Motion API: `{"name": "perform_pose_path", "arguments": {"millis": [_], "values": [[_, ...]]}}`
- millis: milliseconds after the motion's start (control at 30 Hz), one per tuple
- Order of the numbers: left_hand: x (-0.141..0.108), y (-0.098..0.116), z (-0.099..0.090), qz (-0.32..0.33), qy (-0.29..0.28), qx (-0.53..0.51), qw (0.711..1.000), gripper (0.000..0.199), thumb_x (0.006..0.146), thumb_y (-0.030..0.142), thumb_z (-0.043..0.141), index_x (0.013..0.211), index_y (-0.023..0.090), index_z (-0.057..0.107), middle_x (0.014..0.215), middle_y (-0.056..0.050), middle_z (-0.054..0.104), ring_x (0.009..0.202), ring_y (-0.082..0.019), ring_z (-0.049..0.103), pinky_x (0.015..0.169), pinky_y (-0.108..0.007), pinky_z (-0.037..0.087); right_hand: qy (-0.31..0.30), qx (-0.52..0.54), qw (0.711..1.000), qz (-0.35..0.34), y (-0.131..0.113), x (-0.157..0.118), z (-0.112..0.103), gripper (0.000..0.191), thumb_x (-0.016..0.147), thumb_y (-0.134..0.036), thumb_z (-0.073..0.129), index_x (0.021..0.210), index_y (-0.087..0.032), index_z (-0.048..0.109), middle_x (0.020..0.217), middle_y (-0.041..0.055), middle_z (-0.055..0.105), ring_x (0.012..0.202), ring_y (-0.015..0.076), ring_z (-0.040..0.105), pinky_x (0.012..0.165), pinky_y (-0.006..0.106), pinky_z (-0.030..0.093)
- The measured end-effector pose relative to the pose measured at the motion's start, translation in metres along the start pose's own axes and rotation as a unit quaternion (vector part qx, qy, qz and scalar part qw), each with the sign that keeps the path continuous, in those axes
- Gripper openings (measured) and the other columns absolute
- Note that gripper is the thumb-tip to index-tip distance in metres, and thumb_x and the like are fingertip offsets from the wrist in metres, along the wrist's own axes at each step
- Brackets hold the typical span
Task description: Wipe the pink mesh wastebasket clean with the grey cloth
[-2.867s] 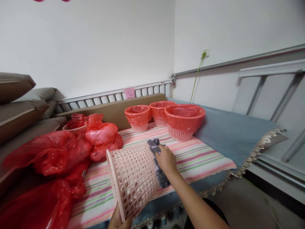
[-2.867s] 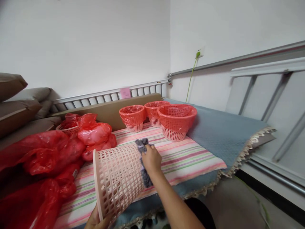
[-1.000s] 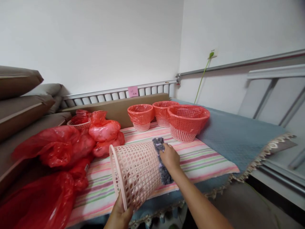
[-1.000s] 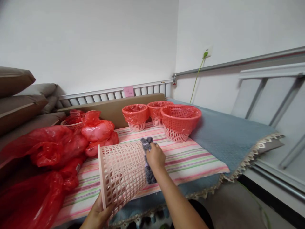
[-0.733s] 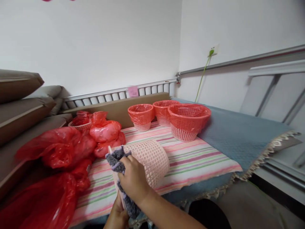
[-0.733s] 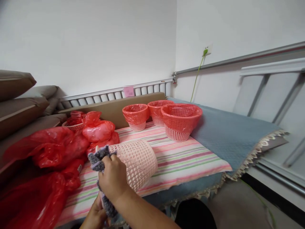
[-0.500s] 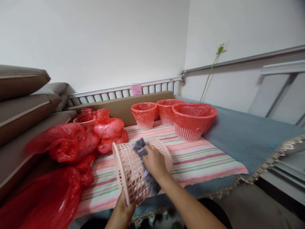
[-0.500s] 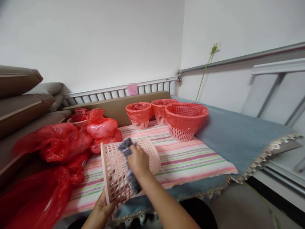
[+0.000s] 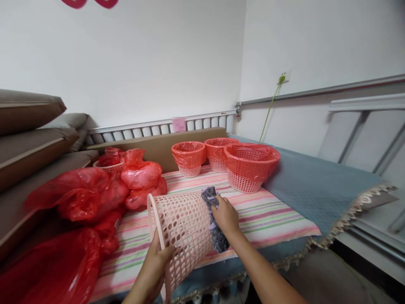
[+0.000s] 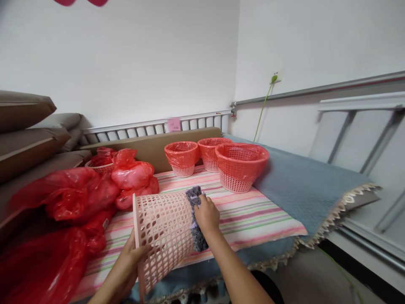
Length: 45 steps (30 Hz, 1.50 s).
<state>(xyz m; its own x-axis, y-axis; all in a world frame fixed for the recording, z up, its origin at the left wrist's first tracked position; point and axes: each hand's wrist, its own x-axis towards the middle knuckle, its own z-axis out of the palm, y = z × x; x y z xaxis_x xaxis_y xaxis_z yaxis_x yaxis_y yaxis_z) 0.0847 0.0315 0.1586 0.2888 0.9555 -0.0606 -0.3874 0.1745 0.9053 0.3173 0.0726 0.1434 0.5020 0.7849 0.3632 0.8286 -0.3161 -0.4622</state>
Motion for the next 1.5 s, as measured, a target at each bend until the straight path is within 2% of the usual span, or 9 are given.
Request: {"name": "perform_pose_path", "arguments": {"millis": [167,433,567,767,900,1133,1300,1400,1500], "values": [[-0.009,-0.013,0.003,0.005,0.006,0.023,1.000,0.087,0.062,0.015,0.069,0.139,0.025,0.029,0.128,-0.012,0.057,0.117,-0.031,0.052,0.100,-0.042,0.040,-0.046,0.073,0.996,0.021,-0.027,-0.009,-0.006,0.025,0.078,-0.023,0.048,0.099,-0.019,0.059,0.092,0.0071,0.064,0.084,0.0196,0.060,0.066,0.026,0.037],[-0.008,-0.037,-0.019,0.034,0.059,0.105,0.992,0.061,0.056,0.020,0.073,0.114,0.019,0.056,0.100,-0.007,0.071,0.102,-0.031,0.061,0.089,-0.040,0.048,-0.066,0.185,0.948,-0.253,-0.133,-0.080,-0.020,0.020,0.071,-0.025,0.057,0.091,-0.023,0.058,0.091,0.0017,0.061,0.085,0.0176,0.057,0.072,0.025,0.040],[-0.012,-0.046,-0.025,0.050,0.038,0.088,0.994,0.072,0.059,0.027,0.076,0.125,0.021,0.049,0.120,-0.009,0.063,0.120,-0.031,0.049,0.100,-0.040,0.040,-0.050,0.130,0.966,-0.217,-0.098,-0.053,-0.014,0.020,0.073,-0.020,0.054,0.093,-0.023,0.057,0.094,0.0024,0.061,0.090,0.0174,0.057,0.075,0.025,0.040],[-0.022,-0.057,-0.030,0.009,-0.066,0.126,0.990,0.059,0.069,0.041,0.071,0.122,0.021,0.054,0.126,-0.013,0.058,0.125,-0.030,0.045,0.106,-0.038,0.034,-0.040,-0.013,0.999,0.010,-0.013,0.019,-0.010,0.028,0.078,-0.023,0.047,0.104,-0.019,0.057,0.098,0.0090,0.062,0.088,0.0217,0.059,0.068,0.029,0.039],[-0.017,-0.066,-0.037,0.029,-0.071,0.168,0.983,0.057,0.071,0.042,0.069,0.122,0.021,0.055,0.119,-0.012,0.063,0.125,-0.030,0.044,0.109,-0.041,0.029,-0.042,0.030,0.999,-0.012,-0.038,0.000,-0.018,0.026,0.077,-0.021,0.048,0.100,-0.019,0.058,0.097,0.0076,0.063,0.088,0.0193,0.059,0.070,0.026,0.039],[-0.013,-0.066,-0.061,0.022,-0.025,0.160,0.987,0.066,0.056,0.045,0.078,0.115,0.019,0.060,0.109,-0.011,0.069,0.116,-0.036,0.052,0.102,-0.045,0.038,-0.058,0.173,0.948,-0.260,-0.135,-0.078,-0.017,0.021,0.073,-0.028,0.057,0.094,-0.024,0.056,0.093,0.0022,0.059,0.087,0.0179,0.055,0.073,0.026,0.040],[-0.025,-0.063,-0.044,0.046,0.011,0.133,0.990,0.064,0.064,0.046,0.073,0.120,0.021,0.057,0.119,-0.013,0.063,0.116,-0.033,0.053,0.102,-0.042,0.039,-0.047,0.066,0.987,-0.137,-0.081,-0.025,-0.007,0.021,0.077,-0.017,0.049,0.096,-0.021,0.057,0.097,0.0053,0.061,0.091,0.0180,0.057,0.074,0.026,0.039],[-0.029,-0.067,-0.033,0.043,-0.031,0.120,0.991,0.062,0.068,0.044,0.071,0.123,0.021,0.055,0.126,-0.014,0.059,0.121,-0.032,0.049,0.105,-0.039,0.036,-0.046,-0.020,0.999,-0.015,-0.038,0.006,-0.005,0.023,0.080,-0.021,0.048,0.102,-0.020,0.056,0.098,0.0076,0.062,0.089,0.0193,0.059,0.069,0.027,0.039],[-0.027,-0.061,-0.025,0.023,-0.051,0.069,0.996,0.082,0.065,0.044,0.073,0.136,0.024,0.037,0.132,-0.015,0.053,0.119,-0.033,0.050,0.103,-0.043,0.038,-0.023,-0.043,0.999,-0.005,-0.017,0.013,-0.004,0.028,0.080,-0.023,0.049,0.107,-0.021,0.054,0.100,0.0071,0.061,0.089,0.0197,0.059,0.066,0.027,0.038]]}}
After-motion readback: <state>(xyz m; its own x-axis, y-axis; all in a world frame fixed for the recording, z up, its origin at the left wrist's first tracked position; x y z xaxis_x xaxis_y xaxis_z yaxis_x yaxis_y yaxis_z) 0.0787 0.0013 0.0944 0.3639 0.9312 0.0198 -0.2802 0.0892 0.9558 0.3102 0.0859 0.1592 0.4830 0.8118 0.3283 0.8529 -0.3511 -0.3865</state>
